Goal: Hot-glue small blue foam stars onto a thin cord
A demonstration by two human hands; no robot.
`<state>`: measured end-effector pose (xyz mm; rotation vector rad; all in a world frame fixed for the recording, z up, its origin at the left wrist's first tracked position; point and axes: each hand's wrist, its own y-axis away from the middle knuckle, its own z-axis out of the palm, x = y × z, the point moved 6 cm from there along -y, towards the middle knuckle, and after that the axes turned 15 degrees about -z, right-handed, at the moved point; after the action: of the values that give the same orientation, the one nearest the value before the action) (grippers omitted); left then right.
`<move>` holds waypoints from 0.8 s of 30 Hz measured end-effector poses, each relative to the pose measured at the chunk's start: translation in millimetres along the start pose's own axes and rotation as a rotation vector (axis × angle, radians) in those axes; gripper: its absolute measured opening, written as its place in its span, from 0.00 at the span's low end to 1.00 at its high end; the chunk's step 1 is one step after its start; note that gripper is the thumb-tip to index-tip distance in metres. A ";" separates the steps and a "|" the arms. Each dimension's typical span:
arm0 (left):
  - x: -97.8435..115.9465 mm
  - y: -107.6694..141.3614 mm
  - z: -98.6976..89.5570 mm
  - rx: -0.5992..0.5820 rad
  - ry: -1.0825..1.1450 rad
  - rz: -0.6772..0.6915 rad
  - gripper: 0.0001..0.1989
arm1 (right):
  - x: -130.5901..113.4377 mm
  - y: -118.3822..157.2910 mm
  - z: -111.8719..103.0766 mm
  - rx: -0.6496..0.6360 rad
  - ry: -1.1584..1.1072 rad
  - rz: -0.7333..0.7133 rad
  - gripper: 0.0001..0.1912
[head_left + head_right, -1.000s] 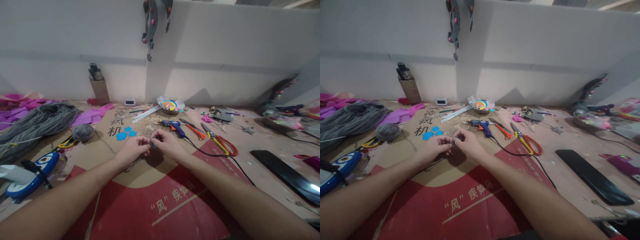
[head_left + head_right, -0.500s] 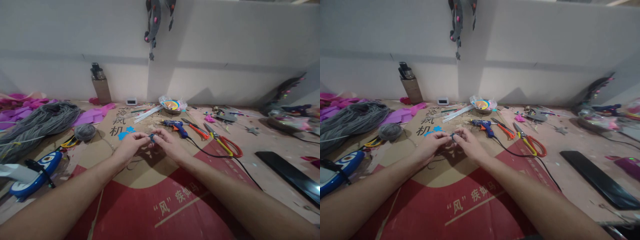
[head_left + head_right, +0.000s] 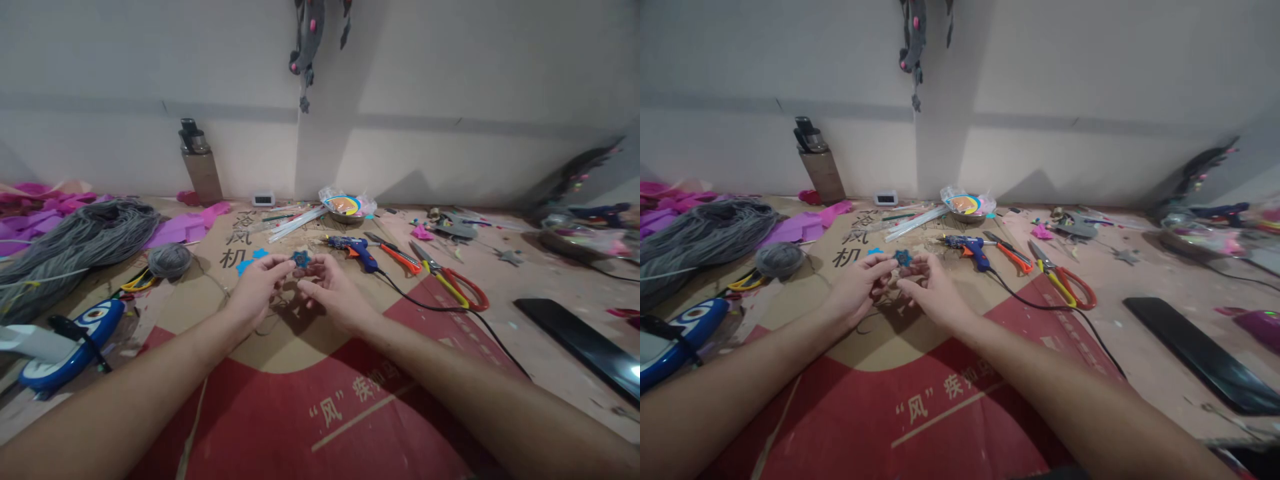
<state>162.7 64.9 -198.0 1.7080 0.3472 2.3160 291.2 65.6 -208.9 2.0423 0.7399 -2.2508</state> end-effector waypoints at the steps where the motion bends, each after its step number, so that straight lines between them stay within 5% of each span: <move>1: 0.3 0.6 1.0 0.001 -0.007 0.006 0.10 | 1.4 0.2 2.2 -0.016 -0.046 0.028 0.21; 7: 1.2 -0.3 -0.8 -0.015 0.058 -0.002 0.09 | -5.8 5.1 8.9 -0.154 0.125 0.051 0.07; 14: -7.9 -4.7 -0.8 -0.073 0.127 -0.164 0.05 | -4.7 5.2 2.7 -0.221 0.364 -0.056 0.09; 24: -7.0 -6.6 -2.6 -0.070 0.121 -0.121 0.04 | -14.1 0.7 3.7 -0.329 0.530 -0.155 0.12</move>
<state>162.5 68.6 -207.3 1.4766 0.3763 2.3200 290.0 59.6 -195.7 2.4821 1.2364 -1.4961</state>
